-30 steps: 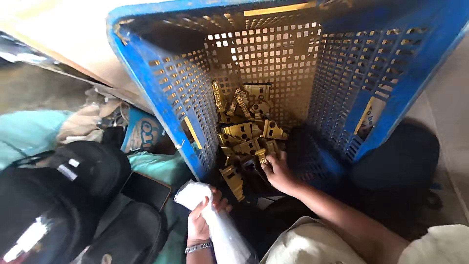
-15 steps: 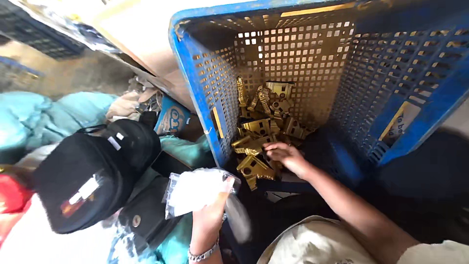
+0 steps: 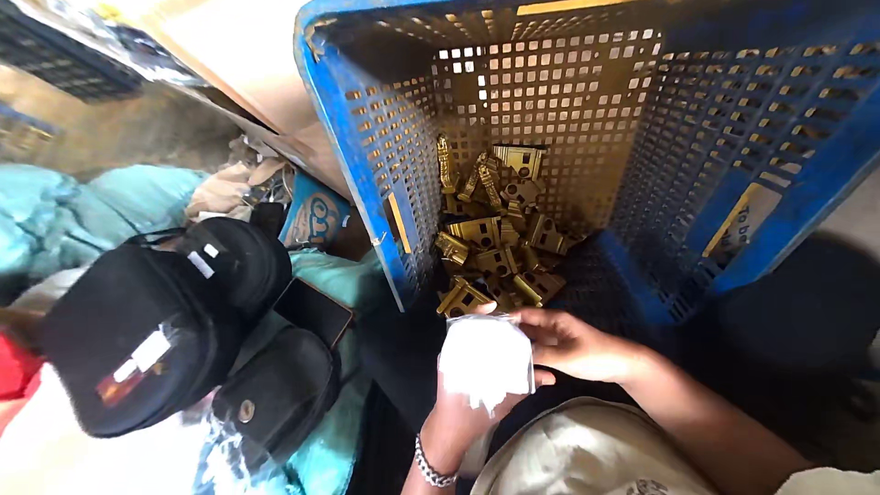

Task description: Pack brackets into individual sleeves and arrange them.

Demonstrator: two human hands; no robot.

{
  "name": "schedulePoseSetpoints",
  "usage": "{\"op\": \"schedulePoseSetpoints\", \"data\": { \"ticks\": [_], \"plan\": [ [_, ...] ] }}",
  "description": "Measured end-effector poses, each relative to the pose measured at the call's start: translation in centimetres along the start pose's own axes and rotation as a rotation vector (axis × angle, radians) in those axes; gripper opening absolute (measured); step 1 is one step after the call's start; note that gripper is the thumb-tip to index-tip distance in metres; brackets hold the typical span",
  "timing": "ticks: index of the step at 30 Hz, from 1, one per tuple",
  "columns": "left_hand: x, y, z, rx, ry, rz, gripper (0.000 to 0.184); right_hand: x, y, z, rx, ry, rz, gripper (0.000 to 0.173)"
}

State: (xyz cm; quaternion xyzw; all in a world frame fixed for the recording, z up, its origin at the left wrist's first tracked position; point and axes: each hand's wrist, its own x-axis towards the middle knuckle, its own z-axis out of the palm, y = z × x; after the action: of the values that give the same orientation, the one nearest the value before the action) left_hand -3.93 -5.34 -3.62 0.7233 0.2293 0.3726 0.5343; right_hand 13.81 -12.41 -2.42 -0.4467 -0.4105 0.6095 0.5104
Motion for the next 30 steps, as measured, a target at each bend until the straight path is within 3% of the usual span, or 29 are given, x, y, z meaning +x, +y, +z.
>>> {"op": "schedulePoseSetpoints", "data": {
  "ticks": [2,5,7,9,12,14,16,20,22,24,27,28,30],
  "plan": [
    [0.0,-0.3,0.6,-0.016,0.003,0.003,0.090,0.4,0.7,0.4,0.045,0.092,-0.001,0.016],
    [0.1,-0.3,0.7,0.067,0.036,0.004,0.093,0.4,0.3,-0.2,0.109,0.218,0.092,0.013],
    [0.4,-0.8,0.6,0.219,0.054,0.018,0.094,0.1,-0.3,-0.5,0.100,0.152,0.091,0.020],
    [0.7,-0.9,1.1,0.133,0.040,0.016,0.090,-0.1,-0.3,-0.3,0.015,0.103,0.032,0.021],
    [1.5,1.7,1.7,-0.271,0.107,-0.208,0.066,0.3,-0.4,-0.3,-0.034,0.216,-0.001,0.011],
    [2.0,2.8,1.7,-0.306,0.170,-0.323,0.048,0.5,-0.5,-0.2,-0.063,0.265,0.017,0.018],
    [1.7,2.3,1.3,-0.232,0.095,-0.291,0.048,0.4,-0.6,-0.3,-0.102,0.250,0.040,0.019],
    [0.9,0.5,-0.7,-0.079,-0.175,-0.136,0.053,-0.5,-0.2,-2.0,-0.171,0.044,0.000,0.012],
    [0.7,-0.4,-2.5,0.181,-0.087,-0.069,0.048,-0.8,0.0,-2.1,-0.155,-0.013,0.047,0.003],
    [0.4,-1.3,-4.1,0.535,0.207,-0.035,0.042,-0.7,0.3,-1.7,-0.107,-0.003,0.094,0.007],
    [0.4,-0.8,-5.9,0.575,0.616,0.076,0.042,0.0,0.7,-1.1,-0.016,0.133,0.062,0.017],
    [0.1,0.6,-5.7,0.471,0.606,0.061,0.040,0.3,0.6,-0.7,-0.013,0.159,0.035,0.017],
    [-0.8,3.1,-4.3,0.149,0.341,-0.098,0.027,0.8,0.0,0.5,-0.070,0.081,0.002,0.015]
  ]
}}
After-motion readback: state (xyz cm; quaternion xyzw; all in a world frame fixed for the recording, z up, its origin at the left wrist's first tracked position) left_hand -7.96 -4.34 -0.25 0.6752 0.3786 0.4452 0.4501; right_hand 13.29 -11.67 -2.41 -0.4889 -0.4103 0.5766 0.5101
